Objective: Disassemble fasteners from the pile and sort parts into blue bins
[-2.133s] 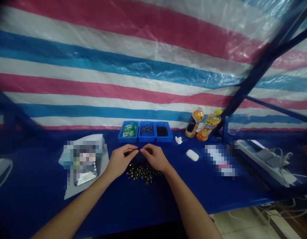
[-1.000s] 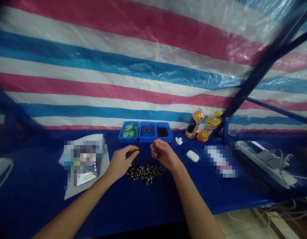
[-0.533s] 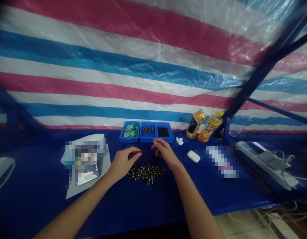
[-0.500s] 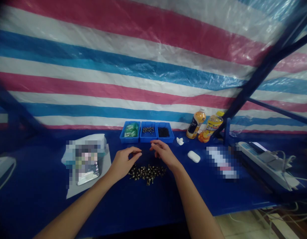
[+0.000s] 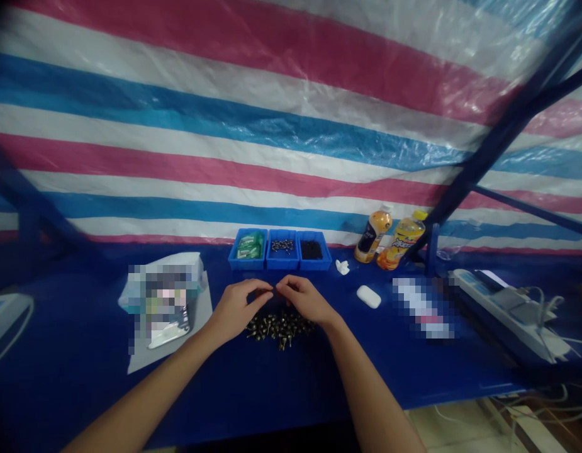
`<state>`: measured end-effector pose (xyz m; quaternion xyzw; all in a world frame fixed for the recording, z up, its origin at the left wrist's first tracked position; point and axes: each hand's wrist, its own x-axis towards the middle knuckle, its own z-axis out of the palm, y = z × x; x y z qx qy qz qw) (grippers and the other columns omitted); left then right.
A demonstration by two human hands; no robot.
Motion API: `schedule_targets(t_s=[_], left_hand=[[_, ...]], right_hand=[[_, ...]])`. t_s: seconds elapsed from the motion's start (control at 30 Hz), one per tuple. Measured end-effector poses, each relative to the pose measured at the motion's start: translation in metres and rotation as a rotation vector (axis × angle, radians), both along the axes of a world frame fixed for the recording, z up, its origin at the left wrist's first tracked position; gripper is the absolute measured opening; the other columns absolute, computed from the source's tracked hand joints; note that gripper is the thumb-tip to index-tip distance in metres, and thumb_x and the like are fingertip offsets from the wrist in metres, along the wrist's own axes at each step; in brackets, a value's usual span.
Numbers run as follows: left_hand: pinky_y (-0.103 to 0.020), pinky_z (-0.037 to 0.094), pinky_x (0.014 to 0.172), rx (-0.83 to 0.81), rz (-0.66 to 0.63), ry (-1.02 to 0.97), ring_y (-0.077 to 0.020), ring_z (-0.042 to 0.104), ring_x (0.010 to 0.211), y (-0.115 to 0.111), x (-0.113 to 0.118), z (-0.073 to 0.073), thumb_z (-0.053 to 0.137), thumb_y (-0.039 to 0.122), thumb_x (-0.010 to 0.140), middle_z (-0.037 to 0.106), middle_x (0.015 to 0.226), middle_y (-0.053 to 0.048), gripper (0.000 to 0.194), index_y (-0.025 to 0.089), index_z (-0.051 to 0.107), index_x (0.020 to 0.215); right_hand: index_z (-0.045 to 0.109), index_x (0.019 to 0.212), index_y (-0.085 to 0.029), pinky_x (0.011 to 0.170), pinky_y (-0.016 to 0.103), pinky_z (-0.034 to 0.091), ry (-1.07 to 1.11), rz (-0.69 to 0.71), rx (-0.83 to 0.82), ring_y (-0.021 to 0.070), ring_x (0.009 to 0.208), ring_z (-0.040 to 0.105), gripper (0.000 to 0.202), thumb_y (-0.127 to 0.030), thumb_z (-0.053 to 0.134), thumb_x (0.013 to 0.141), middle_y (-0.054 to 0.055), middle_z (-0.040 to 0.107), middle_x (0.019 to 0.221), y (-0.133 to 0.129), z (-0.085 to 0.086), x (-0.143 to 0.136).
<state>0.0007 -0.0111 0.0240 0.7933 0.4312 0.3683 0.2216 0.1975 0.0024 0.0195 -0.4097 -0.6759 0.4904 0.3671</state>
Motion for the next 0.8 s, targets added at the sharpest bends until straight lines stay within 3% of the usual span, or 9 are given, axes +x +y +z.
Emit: schedule_targets(t_s=[0.07,0.2,0.3,0.57,0.8], left_hand=[[-0.035,0.045,0.083,0.052,0.082,0.049,-0.0188,0.062,0.084,-0.003,0.001,0.004,0.057,0.035,0.089,0.068,0.095,-0.001,0.019,0.025,0.065,0.103],[-0.057,0.029,0.099,0.216,0.518,0.235,-0.0309,0.054,0.1,-0.008,-0.001,0.011,0.055,0.049,0.086,0.064,0.098,-0.007,0.029,0.022,0.065,0.09],[-0.068,0.016,0.099,0.233,0.693,0.323,-0.0379,0.046,0.108,-0.007,-0.005,0.012,0.056,0.051,0.085,0.061,0.102,-0.009,0.03,0.022,0.065,0.083],[-0.064,0.027,0.091,0.16,0.743,0.291,-0.0406,0.04,0.11,0.0,-0.017,0.012,0.055,0.05,0.084,0.057,0.102,-0.012,0.031,0.021,0.066,0.08],[-0.064,0.022,0.098,0.211,0.727,0.307,-0.0381,0.042,0.11,0.005,-0.021,0.013,0.056,0.045,0.085,0.058,0.103,-0.01,0.025,0.021,0.065,0.081]], right_hand=[[0.06,0.079,-0.018,0.058,0.026,0.035,0.026,-0.017,0.007,0.0106,0.06,0.047,0.029,-0.046,0.057,0.087,-0.002,0.054,0.069,-0.001,0.001,-0.001],[0.059,0.078,-0.018,0.056,0.026,0.034,0.088,-0.118,0.009,0.0105,0.058,0.046,0.026,-0.044,0.058,0.086,-0.001,0.056,0.069,0.003,-0.001,0.001],[0.059,0.077,-0.019,0.054,0.026,0.033,0.124,-0.19,0.007,0.011,0.057,0.047,0.026,-0.044,0.059,0.084,-0.001,0.058,0.069,0.007,-0.004,0.003],[0.06,0.077,-0.02,0.052,0.026,0.032,0.149,-0.234,-0.024,0.011,0.054,0.047,0.028,-0.047,0.061,0.081,-0.001,0.058,0.068,0.01,-0.007,0.004],[0.061,0.079,-0.02,0.053,0.025,0.033,0.13,-0.23,-0.035,0.0113,0.055,0.047,0.027,-0.047,0.062,0.081,-0.001,0.059,0.069,0.012,-0.01,0.004]])
